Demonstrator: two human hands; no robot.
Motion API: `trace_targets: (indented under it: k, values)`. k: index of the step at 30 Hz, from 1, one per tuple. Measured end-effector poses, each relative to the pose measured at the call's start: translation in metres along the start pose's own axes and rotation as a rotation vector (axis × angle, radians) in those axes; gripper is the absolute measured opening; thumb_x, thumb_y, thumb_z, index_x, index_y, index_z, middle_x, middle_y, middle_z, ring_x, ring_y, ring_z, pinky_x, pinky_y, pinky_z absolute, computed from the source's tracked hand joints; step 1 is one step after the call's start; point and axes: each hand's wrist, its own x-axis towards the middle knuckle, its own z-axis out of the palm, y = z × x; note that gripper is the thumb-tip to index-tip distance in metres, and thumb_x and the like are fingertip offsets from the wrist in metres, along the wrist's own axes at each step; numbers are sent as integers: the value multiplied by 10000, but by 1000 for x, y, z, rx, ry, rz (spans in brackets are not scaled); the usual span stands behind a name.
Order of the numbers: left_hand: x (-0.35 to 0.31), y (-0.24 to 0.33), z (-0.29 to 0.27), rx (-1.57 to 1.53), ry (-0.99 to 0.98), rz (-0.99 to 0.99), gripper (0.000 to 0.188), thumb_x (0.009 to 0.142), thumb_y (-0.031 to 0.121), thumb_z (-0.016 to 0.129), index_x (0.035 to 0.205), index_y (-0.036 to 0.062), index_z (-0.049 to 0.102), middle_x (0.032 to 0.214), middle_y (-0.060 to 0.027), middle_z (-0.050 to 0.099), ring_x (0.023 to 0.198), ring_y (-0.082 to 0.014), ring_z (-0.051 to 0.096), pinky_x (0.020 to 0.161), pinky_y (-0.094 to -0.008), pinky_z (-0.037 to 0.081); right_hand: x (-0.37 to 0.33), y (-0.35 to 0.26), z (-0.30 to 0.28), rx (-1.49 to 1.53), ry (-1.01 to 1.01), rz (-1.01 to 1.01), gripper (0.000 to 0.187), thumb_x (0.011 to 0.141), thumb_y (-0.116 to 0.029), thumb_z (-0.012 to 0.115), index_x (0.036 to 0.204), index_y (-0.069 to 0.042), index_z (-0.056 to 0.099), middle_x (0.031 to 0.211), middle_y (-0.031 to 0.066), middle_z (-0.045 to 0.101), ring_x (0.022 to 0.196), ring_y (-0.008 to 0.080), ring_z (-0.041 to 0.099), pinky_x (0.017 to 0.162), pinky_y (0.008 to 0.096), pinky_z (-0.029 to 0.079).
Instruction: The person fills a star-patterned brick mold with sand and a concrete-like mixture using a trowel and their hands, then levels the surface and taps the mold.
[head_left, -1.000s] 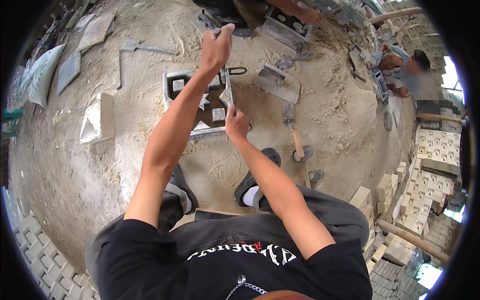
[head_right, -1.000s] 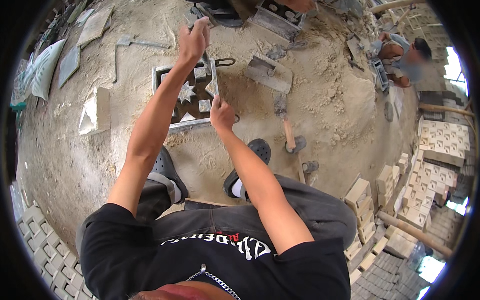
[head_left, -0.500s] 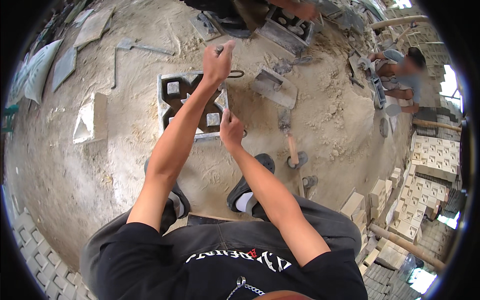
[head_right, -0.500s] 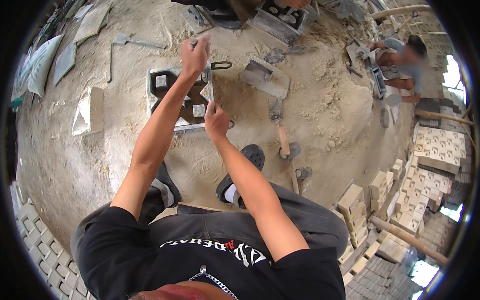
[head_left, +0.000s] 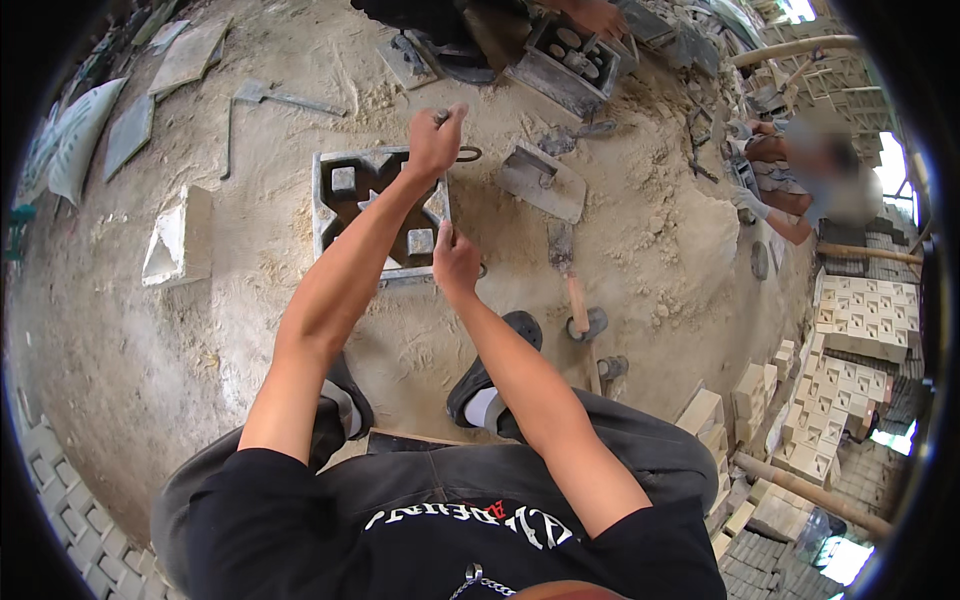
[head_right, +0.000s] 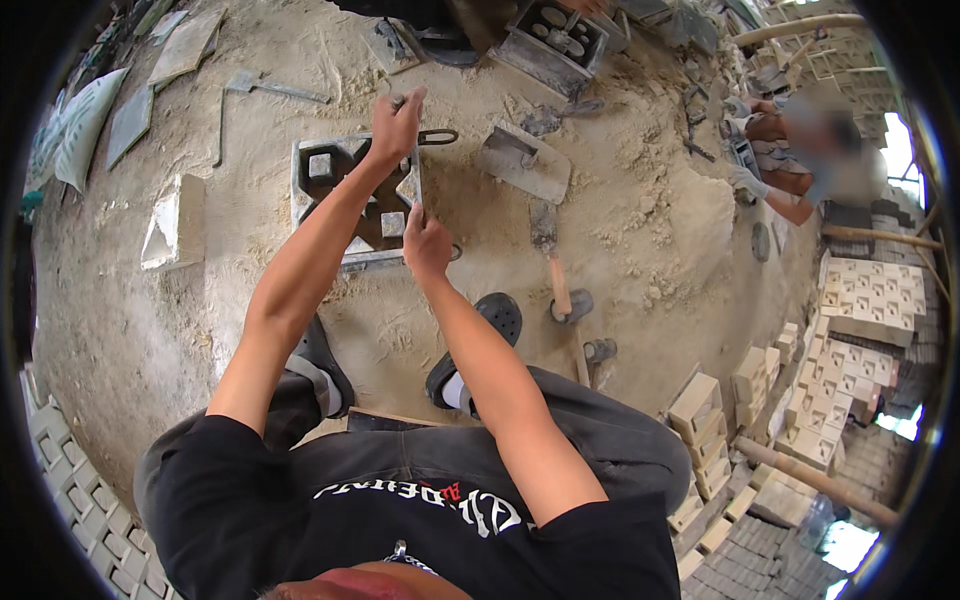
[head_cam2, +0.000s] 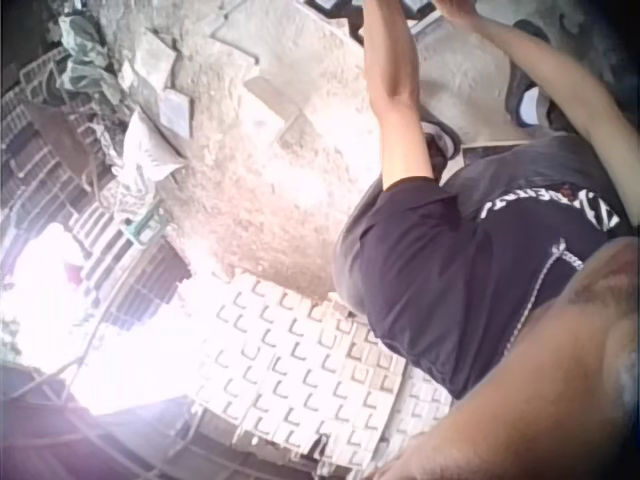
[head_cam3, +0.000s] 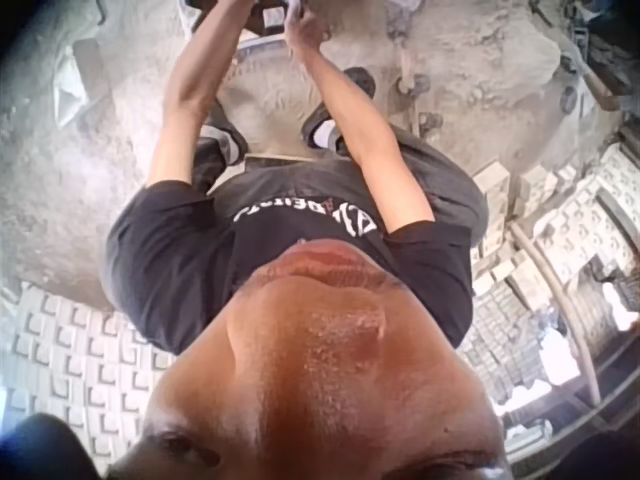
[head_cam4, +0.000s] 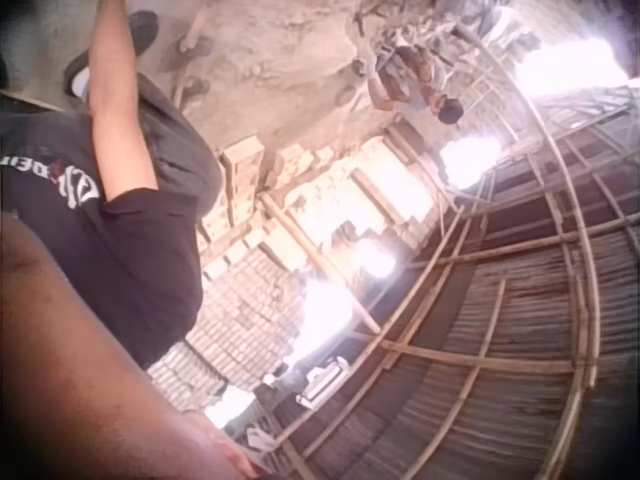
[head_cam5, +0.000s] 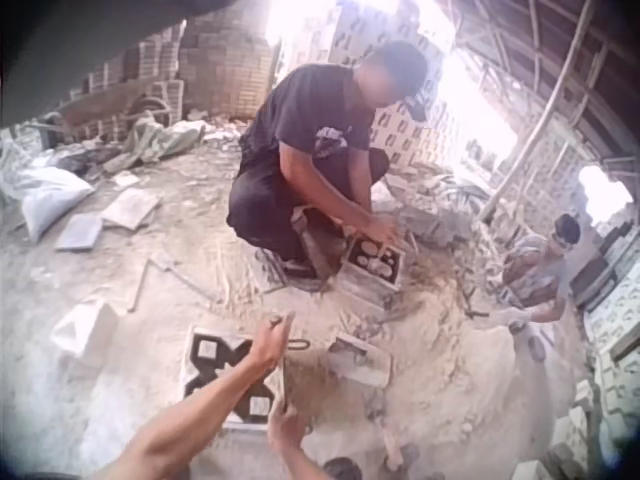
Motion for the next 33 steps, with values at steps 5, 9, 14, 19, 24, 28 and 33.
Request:
trace_targets:
  k: [5, 9, 14, 19, 24, 28, 33]
  values:
    - [-9, -6, -6, -138, 3, 15, 465, 896, 279, 573, 595, -42, 421, 512, -72, 279, 521, -111, 314, 471, -376, 294, -1, -4, -3, 65, -23, -16, 543, 962, -472, 379, 961, -31, 695, 877, 254, 661, 854, 449, 620, 771, 506, 479]
    - [-10, 0, 1, 23, -4, 2, 467, 906, 284, 566, 587, -23, 417, 520, -21, 280, 531, -92, 317, 464, -346, 285, -4, 3, 2, 16, 55, -32, 523, 966, -458, 381, 952, -39, 694, 850, 260, 654, 830, 451, 619, 741, 507, 479]
    - [-17, 37, -3, -90, -56, 3, 473, 907, 271, 558, 593, -35, 381, 528, -62, 257, 519, -93, 307, 452, -359, 268, -4, 5, -4, 21, 24, -1, 501, 964, -448, 393, 945, -48, 693, 838, 248, 655, 831, 445, 618, 742, 503, 475]
    - [-15, -5, -9, -43, -92, -60, 457, 889, 280, 568, 603, -38, 405, 530, -79, 255, 521, -105, 299, 466, -363, 279, -3, -11, -4, 43, 32, -26, 496, 965, -437, 398, 933, -40, 694, 830, 248, 654, 830, 446, 619, 743, 497, 478]
    - [-33, 12, -18, -59, -282, 19, 474, 886, 346, 557, 640, -39, 432, 526, -94, 312, 524, -130, 318, 480, -369, 307, 2, 2, -3, 31, -9, 35, 505, 964, -441, 388, 955, -40, 696, 871, 250, 658, 860, 449, 617, 765, 492, 481]
    - [-29, -3, -17, -35, -274, -121, 540, 889, 409, 564, 553, 20, 397, 507, -2, 321, 511, -102, 310, 469, -351, 277, -2, -4, 0, 50, 57, -55, 509, 963, -423, 405, 919, 1, 683, 848, 264, 646, 840, 460, 606, 746, 494, 463]
    - [-35, 39, -37, -221, -482, -162, 608, 896, 524, 542, 506, 84, 386, 498, 46, 324, 496, -79, 269, 446, -318, 199, -2, 1, -1, -12, 31, -5, 494, 963, -405, 417, 905, 10, 679, 817, 264, 641, 823, 458, 606, 729, 488, 459]
